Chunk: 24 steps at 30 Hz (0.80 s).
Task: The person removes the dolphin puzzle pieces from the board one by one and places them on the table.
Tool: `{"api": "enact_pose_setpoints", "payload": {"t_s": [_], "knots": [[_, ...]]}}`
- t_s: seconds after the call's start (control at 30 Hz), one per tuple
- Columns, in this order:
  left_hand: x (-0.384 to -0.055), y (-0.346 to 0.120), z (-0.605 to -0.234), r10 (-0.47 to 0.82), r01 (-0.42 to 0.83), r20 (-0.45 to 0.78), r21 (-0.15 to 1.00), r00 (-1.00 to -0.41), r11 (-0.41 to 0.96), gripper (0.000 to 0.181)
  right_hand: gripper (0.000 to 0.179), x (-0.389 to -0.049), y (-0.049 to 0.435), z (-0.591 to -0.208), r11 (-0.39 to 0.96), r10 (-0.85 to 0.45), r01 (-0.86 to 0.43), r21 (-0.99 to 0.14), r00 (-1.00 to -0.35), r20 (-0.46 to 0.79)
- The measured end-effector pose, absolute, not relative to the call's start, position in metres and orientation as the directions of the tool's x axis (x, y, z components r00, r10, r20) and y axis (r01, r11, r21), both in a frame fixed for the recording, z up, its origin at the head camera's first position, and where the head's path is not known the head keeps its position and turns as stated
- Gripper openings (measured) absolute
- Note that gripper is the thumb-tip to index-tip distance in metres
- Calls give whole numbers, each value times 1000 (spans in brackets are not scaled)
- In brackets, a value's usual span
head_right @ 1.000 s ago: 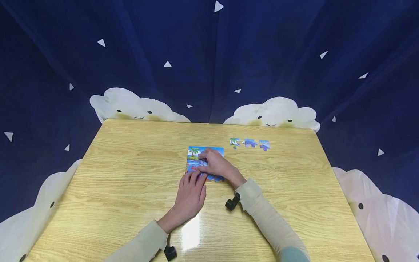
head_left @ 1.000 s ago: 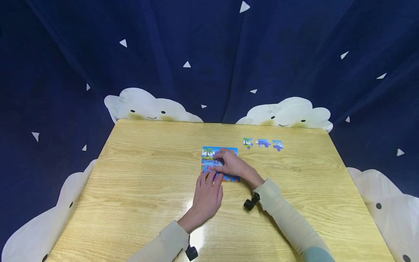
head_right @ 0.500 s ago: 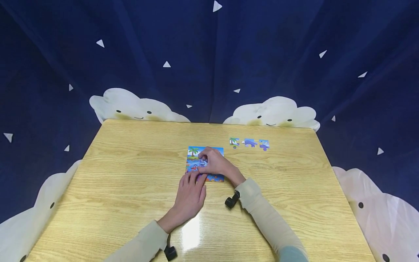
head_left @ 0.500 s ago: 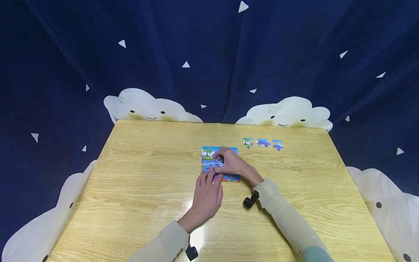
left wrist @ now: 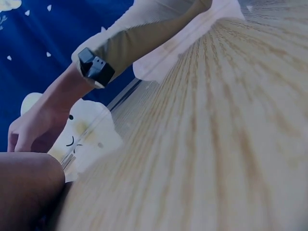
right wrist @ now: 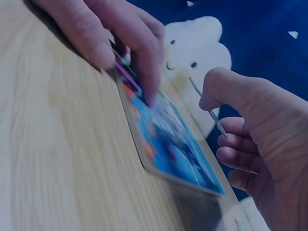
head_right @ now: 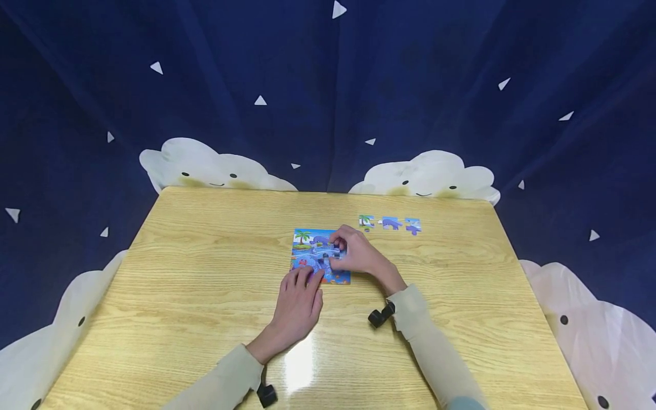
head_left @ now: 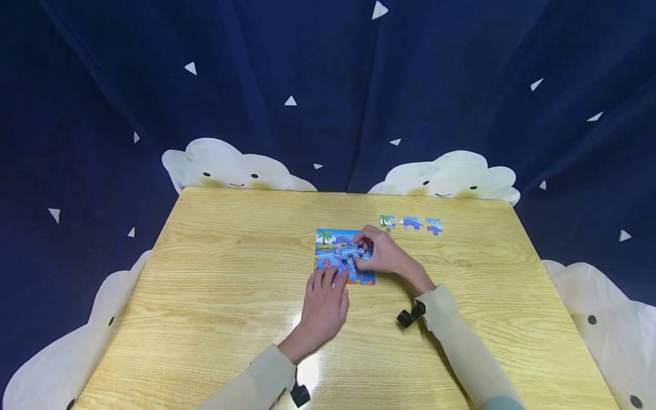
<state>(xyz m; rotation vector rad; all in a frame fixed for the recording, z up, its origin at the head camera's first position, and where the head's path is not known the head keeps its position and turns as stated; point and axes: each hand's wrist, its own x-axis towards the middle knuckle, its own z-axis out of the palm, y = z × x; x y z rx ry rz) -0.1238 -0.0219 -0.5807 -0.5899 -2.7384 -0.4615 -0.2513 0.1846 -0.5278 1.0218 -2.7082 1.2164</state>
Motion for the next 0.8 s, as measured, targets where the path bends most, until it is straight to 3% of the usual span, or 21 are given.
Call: {"api": "enact_pose_setpoints", "payload": {"t_s": [0.5, 0.8], "knots": [[-125, -22, -580, 341, 430, 327, 252, -881, 867, 44, 38, -255, 261, -535, 571, -426, -489, -659, -863, 272], [-123, -22, -581, 344, 432, 325, 257, -881, 864, 44, 37, -263, 276, -547, 601, -404, -444, -664, -886, 227]]}}
